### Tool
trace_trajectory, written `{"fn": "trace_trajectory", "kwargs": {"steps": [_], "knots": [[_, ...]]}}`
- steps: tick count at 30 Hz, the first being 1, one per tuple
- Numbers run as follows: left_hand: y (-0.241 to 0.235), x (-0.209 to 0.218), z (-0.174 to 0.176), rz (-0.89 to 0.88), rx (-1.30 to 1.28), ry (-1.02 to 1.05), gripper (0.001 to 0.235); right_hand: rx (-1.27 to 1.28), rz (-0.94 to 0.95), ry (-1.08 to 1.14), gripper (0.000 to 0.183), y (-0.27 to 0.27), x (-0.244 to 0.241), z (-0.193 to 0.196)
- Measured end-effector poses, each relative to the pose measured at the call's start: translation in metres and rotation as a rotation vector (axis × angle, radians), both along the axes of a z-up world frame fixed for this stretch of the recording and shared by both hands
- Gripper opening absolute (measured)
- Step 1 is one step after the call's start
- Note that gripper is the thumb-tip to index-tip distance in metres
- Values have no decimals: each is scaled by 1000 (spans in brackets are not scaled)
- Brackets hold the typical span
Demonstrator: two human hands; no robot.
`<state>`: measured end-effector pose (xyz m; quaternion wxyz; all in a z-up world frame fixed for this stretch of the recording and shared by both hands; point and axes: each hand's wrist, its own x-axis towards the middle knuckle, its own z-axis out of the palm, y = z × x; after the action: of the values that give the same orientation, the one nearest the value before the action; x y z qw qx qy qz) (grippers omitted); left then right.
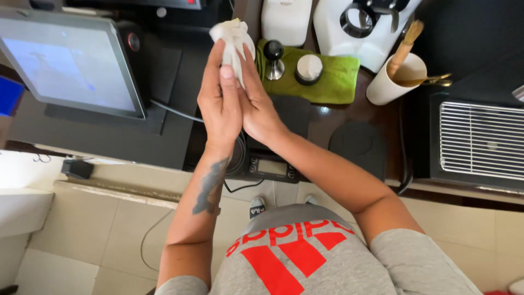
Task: Wiping and cleaning coffee preparation equipment and the surrounding workstation area.
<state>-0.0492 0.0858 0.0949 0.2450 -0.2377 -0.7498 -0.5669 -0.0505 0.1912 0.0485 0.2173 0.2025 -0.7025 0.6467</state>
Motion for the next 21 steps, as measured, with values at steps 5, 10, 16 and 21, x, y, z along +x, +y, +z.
{"fn": "trace_trajectory", "kwargs": {"steps": [5, 10, 16, 21], "knots": [[11, -17, -6, -127, 266, -117, 52, 32, -85, -91, 50, 8, -71, 12], [18, -15, 5, -28, 183, -77, 52, 84, -140, -196, 51, 30, -153, 25], [16, -16, 10, 9, 140, -253, 62, 18, -193, -211, 55, 45, -208, 15], [14, -26, -11, -112, 268, -142, 63, 198, -273, -50, 58, 23, -162, -11]]}}
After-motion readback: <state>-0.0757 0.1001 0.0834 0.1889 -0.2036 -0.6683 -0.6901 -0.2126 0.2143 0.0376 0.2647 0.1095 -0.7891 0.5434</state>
